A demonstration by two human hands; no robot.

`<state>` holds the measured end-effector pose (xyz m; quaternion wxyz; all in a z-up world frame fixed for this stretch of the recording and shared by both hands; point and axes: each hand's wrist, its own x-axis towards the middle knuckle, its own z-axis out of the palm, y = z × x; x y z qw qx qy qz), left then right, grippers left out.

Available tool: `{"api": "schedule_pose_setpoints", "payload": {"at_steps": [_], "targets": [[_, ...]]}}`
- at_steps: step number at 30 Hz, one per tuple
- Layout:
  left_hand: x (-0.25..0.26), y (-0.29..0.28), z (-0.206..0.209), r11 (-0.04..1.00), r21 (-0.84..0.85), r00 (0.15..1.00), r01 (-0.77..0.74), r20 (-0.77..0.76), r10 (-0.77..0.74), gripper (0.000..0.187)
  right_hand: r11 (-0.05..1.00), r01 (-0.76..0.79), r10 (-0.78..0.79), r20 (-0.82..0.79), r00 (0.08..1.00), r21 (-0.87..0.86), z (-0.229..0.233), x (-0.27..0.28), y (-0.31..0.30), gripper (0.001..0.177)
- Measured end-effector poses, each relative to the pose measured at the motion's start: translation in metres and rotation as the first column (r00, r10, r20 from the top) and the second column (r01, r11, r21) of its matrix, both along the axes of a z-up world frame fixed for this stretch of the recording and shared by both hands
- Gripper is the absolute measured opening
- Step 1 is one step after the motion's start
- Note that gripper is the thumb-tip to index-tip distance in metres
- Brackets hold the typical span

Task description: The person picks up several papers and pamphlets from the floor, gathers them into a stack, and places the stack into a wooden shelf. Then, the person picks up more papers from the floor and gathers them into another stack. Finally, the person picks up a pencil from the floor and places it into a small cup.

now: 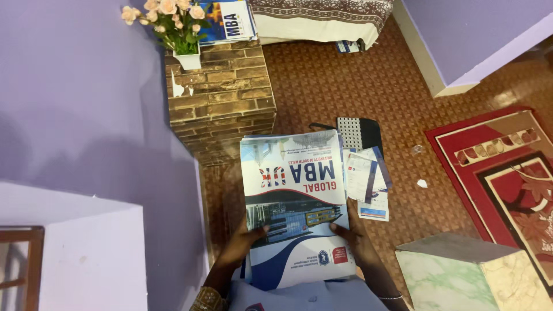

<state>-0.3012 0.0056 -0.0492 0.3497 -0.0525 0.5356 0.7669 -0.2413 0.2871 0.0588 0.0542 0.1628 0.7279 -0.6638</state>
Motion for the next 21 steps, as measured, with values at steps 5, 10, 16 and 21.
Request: {"api": "schedule_pose_setpoints", "payload": {"at_steps": [5, 10, 16, 21], "targets": [[-0.057, 0.018, 0.002, 0.999, 0.015, 0.982, 0.048, 0.183, -0.05, 0.087, 0.988, 0.139, -0.128, 0.142, 0.982, -0.071, 0.003, -0.035, 0.004, 0.094], [-0.125, 0.039, -0.019, 0.997, 0.06, 0.998, 0.058, 0.036, -0.06, 0.081, 0.985, 0.168, -0.153, 0.23, 0.961, -0.047, -0.01, -0.107, 0.025, 0.092], [-0.232, 0.085, -0.046, 0.988, 0.14, 0.998, 0.069, -0.004, -0.069, 0.068, 0.989, 0.141, -0.144, 0.093, 0.985, 0.038, -0.011, -0.211, 0.06, 0.086], [-0.315, 0.148, -0.023, 0.991, 0.059, 0.992, 0.123, 0.028, -0.125, 0.08, 0.981, 0.193, -0.193, 0.048, 0.98, 0.005, -0.006, -0.275, 0.116, 0.085]]}}
